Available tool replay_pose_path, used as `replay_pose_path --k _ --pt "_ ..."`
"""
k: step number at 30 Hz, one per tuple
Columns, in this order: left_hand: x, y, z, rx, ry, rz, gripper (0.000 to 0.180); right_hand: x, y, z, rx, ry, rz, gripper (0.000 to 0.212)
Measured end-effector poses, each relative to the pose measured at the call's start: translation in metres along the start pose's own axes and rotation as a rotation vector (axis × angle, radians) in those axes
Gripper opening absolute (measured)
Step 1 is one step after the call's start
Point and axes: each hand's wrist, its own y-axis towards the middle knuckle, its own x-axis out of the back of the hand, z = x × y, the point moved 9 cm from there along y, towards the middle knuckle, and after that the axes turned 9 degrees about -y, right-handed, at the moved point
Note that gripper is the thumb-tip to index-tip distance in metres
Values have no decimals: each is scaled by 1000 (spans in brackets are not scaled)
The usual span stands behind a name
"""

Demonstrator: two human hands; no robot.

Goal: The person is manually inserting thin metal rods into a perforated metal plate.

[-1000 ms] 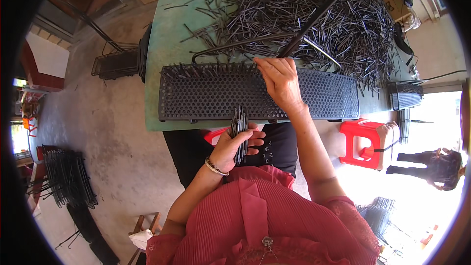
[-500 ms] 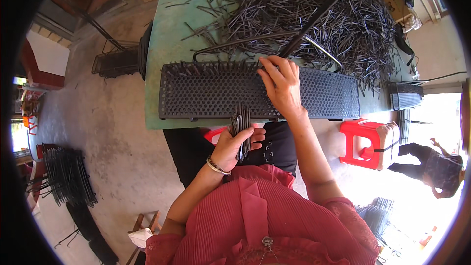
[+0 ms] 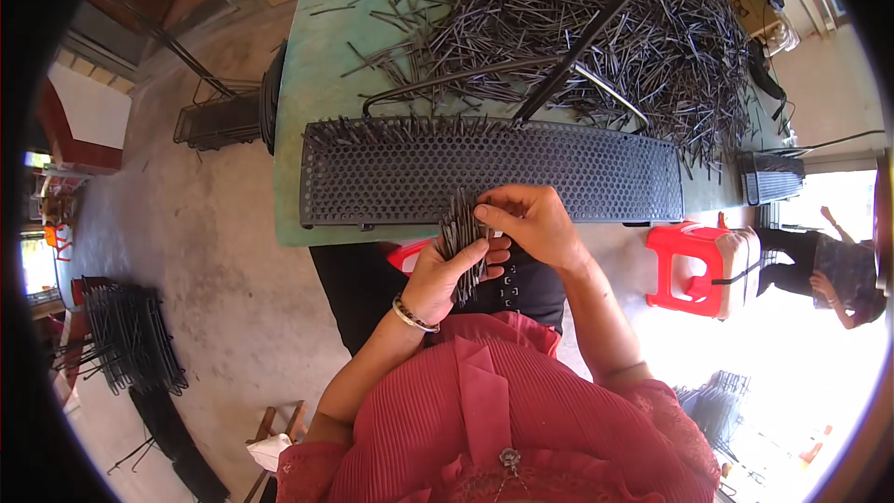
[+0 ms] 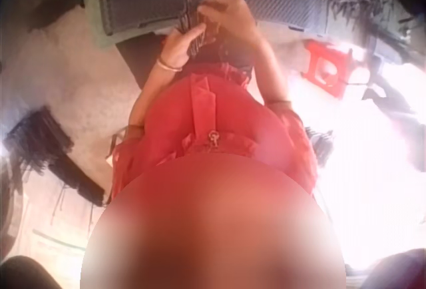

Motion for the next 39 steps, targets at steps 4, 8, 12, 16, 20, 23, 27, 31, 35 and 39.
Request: replay_pose_path --k 4,8,12,16,20,23,27,31,35,39 --pt "-2 -1 2 36 -28 23 26 0 0 -1 -65 -52 76 21" --pt "-7 0 3 45 -37 33 26 0 -1 -3 -55 -58 108 19" --pt "-6 1 6 46 -51 17 25 2 -2 -10 -64 -33 93 18" --pt "-10 1 9 98 11 70 32 -1 -5 -8 -94 -38 155 16" --pt "-12 0 6 78 -32 47 30 2 -5 -15 -138 95 138 17" --pt "-11 2 5 53 -60 32 27 7 -6 -19 -112 181 64 20" --pt "-2 3 10 94 15 6 25 10 -6 -13 -88 105 22 20" --pt "-3 3 11 80 19 1 23 8 -7 -15 -124 140 103 19" --pt "7 4 10 56 -63 -98 22 35 -3 -2 -23 245 -60 16" --pt "7 2 14 106 -32 -59 21 81 15 19 222 104 -328 18"
